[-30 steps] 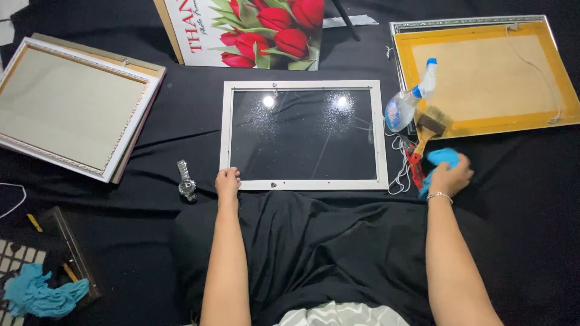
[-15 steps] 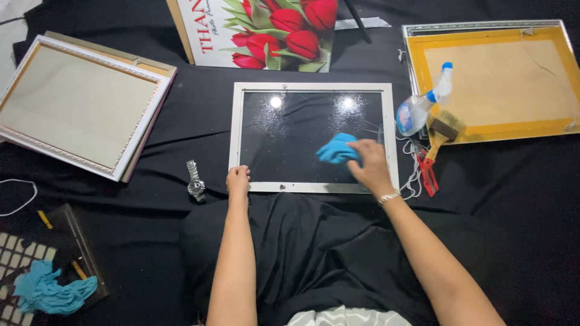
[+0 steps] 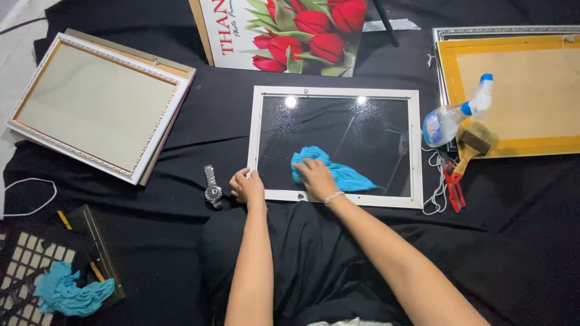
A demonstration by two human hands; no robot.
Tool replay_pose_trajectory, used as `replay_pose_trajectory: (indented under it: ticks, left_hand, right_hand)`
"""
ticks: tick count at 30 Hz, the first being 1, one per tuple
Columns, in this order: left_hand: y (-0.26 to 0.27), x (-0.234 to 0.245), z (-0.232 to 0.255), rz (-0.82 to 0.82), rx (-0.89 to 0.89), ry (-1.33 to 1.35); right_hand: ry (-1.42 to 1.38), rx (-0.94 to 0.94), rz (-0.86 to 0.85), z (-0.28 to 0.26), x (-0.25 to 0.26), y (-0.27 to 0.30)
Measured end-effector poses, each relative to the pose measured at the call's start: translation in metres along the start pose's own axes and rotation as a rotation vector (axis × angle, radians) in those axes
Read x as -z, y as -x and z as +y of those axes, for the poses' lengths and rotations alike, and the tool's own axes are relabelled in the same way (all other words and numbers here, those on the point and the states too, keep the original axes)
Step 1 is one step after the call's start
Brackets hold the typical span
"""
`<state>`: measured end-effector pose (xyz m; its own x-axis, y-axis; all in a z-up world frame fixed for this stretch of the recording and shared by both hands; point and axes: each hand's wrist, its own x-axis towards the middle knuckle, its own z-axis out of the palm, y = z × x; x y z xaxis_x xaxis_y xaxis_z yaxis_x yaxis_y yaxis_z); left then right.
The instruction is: The person is cleaning a glass pane by spraying it with a liquid and wiping it thoroughly with a blue cloth.
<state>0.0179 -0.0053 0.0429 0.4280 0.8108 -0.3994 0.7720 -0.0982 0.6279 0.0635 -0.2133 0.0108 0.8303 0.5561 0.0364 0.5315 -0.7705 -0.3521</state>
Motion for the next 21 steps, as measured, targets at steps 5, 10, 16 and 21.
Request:
replay_pose_trajectory:
  ticks: [5,10,16,21]
  left_hand:
    - [-0.009,-0.009,-0.007,-0.105,0.043,-0.075]
    - [-0.008,-0.012,-0.011,-0.129,0.049,-0.165]
    - [-0.014,-0.017,-0.017,-0.167,0.018,-0.221]
    - [-0.014,-0.018,-0.019,-0.165,0.014,-0.192]
  right_hand:
    - [0.034,0.168,0.094,-0.064,-0.025,-0.027]
    - [0.117,0.276,0.172,-0.068,-0.023,-0.024]
    - [0.189,0.199,0.057,0.016,0.050,0.023]
    - [0.387,0.020,-0.179,0.123,0.104,0.099]
